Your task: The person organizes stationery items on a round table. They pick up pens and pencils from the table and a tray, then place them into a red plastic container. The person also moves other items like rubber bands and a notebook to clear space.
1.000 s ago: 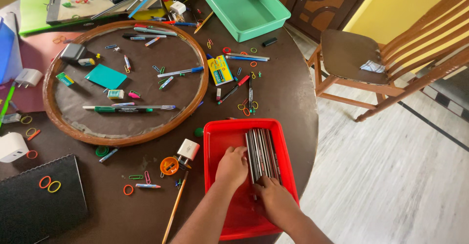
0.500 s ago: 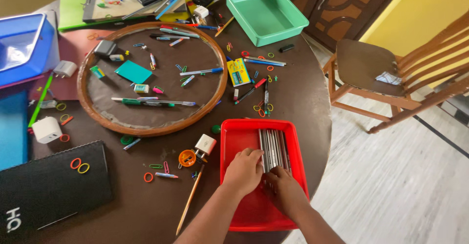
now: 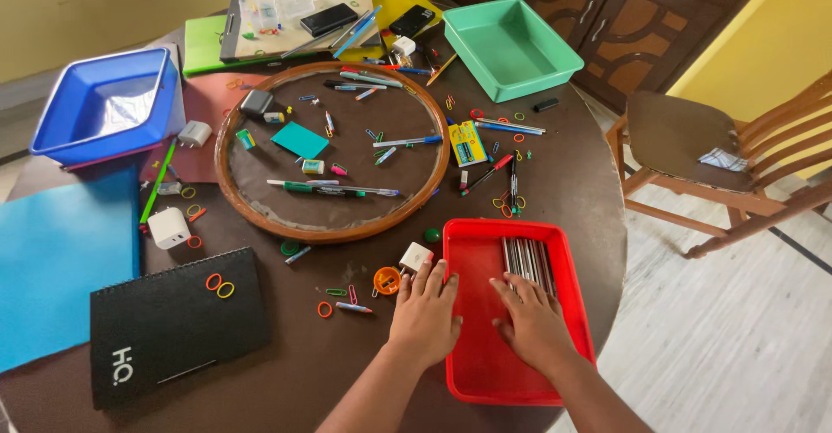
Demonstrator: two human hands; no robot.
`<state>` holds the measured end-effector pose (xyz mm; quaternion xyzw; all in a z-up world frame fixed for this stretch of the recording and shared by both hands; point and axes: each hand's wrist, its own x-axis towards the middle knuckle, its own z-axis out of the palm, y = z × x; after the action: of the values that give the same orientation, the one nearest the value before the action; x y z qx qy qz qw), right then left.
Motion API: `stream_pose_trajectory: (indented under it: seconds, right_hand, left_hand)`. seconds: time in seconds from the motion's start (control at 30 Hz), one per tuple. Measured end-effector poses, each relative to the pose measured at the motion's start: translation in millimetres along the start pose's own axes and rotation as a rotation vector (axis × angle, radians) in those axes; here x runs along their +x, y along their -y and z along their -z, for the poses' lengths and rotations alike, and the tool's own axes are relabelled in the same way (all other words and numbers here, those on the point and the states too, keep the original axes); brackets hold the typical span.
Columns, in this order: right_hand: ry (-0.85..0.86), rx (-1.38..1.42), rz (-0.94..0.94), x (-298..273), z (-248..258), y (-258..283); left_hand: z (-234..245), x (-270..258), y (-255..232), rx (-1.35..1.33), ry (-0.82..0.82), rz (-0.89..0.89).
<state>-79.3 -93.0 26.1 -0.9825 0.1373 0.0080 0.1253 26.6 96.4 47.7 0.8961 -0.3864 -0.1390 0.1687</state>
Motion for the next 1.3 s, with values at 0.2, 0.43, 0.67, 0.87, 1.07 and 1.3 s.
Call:
stream_pose_trajectory:
  seconds: [0.2,0.43,0.67,0.87,1.07,1.3]
  right_hand:
    - [0.09,-0.089,-0.085,-4,4,9]
    - [0.109,-0.206,0.015,15,30,-46]
    - [0.065,-0.211,0.19,31,68,-150]
    - [0.116,-0.225,0.25,40,98,-224]
    - [0.094,-0.162,0.34,88,105,-257]
    - [0.126,-0.096,0.415,150,85,-265]
  left_hand:
    - [12,-5,2,0.003,0.055,0.054]
    - [2,29,-50,0.015,-0.013,0.09]
    - [-31,101,-148,-0.052,-0.038,0.207]
    - [-59,135,-212,-0.061,-0.099,0.303]
    - [-70,161,-224,-0.095,-0.171,0.421]
    - [-75,218,-211,-0.046,-0.318,0.427]
